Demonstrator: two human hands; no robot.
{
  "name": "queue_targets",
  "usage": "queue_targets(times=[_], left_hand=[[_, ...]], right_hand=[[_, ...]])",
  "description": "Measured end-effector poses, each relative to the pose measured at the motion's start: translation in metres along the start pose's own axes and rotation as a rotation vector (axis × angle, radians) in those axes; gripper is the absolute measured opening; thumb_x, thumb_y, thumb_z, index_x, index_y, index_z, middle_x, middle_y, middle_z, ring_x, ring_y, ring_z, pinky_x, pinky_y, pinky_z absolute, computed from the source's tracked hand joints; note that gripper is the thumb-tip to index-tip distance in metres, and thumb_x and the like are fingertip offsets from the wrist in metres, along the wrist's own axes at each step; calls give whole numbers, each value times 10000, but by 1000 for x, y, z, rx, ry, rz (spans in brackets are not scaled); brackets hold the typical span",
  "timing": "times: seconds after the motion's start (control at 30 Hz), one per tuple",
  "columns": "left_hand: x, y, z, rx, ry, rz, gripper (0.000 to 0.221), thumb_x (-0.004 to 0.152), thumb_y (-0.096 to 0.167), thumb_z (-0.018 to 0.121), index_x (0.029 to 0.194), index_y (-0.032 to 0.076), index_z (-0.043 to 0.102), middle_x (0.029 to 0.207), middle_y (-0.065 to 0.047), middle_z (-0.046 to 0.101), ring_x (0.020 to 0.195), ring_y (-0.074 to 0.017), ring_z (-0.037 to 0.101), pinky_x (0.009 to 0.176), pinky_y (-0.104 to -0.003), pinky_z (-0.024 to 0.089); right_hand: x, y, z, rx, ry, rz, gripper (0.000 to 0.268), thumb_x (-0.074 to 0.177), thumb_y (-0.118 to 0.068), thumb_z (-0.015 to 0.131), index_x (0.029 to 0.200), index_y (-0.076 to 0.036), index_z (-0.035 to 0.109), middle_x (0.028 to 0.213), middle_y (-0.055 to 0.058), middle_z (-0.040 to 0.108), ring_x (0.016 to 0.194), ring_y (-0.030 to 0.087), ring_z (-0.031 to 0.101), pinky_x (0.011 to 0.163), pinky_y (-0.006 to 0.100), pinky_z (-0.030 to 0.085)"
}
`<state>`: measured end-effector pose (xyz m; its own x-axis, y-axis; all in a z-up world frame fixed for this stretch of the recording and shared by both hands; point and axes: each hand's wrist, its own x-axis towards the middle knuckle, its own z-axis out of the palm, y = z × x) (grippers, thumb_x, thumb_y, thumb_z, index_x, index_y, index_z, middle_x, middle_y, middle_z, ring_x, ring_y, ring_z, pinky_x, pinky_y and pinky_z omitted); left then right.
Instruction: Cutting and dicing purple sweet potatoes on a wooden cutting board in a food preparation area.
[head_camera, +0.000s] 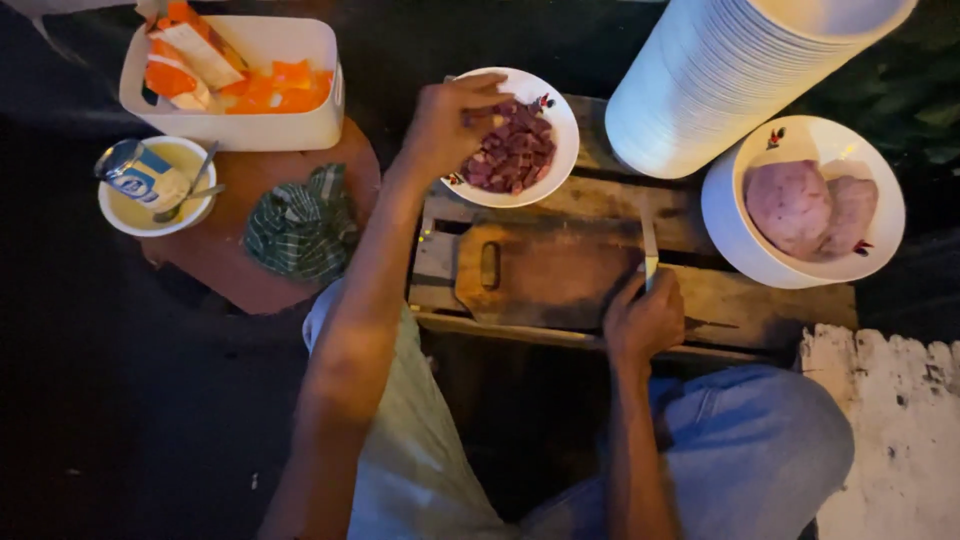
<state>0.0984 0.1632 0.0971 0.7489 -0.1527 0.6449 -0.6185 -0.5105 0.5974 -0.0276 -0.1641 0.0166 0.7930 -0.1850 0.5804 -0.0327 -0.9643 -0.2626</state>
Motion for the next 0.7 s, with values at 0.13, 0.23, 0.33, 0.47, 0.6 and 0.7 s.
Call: queue_targets(times=[0.13, 0.23, 0.33, 0.47, 0.6, 0.7], left_hand=[[-12, 4, -20, -306, 13, -140, 377, 903, -82, 726, 1274, -23, 707, 1040, -143, 780, 776, -121, 645, 711, -234, 529], [-32, -18, -21, 52, 13, -335, 129, 872, 79, 798, 980, 141, 833, 918, -132, 786, 919, -385, 753, 769, -416, 604], [-50, -55, -9, 407, -170, -547, 159, 756, 138, 862, 865, 253, 844, 965, -85, 716, 904, -363, 742, 771, -420, 612], [-39, -43, 0, 527, -148, -584, 286, 726, 74, 892, 914, 19, 684, 1025, -217, 592, 852, -528, 717, 791, -559, 614], [-39, -36, 10, 532, -175, -547, 546, 721, 55, 901, 1119, -118, 571, 1064, -297, 613, 949, -564, 688, 881, -628, 566], [-46, -64, 20, 632, -245, -472, 575, 733, 163, 939, 1125, -114, 623, 1037, -263, 639, 1059, -496, 655, 873, -609, 567]], right_hand=[[3, 0, 6, -32, -30, 34, 213, 979, -208, 674, 1014, -12, 598, 859, 193, 661, 705, 427, 631, 617, 520, 500], [0, 3, 13, -92, 136, 30, 197, 902, -197, 777, 883, -127, 594, 688, 67, 600, 649, 323, 670, 602, 409, 556], [-4, 5, 17, -104, 132, 40, 213, 895, -218, 782, 896, -123, 591, 700, 62, 593, 668, 313, 675, 610, 402, 558], [-1, 4, 18, -92, 132, 39, 197, 889, -229, 779, 891, -137, 605, 716, 54, 609, 680, 305, 674, 613, 388, 547], [-3, 7, 21, -86, 140, 37, 204, 920, -239, 783, 886, -144, 607, 707, 48, 605, 675, 287, 674, 607, 366, 547], [1, -1, 13, -78, 156, 40, 206, 958, -227, 761, 876, -138, 595, 702, 42, 593, 678, 283, 675, 615, 349, 549]])
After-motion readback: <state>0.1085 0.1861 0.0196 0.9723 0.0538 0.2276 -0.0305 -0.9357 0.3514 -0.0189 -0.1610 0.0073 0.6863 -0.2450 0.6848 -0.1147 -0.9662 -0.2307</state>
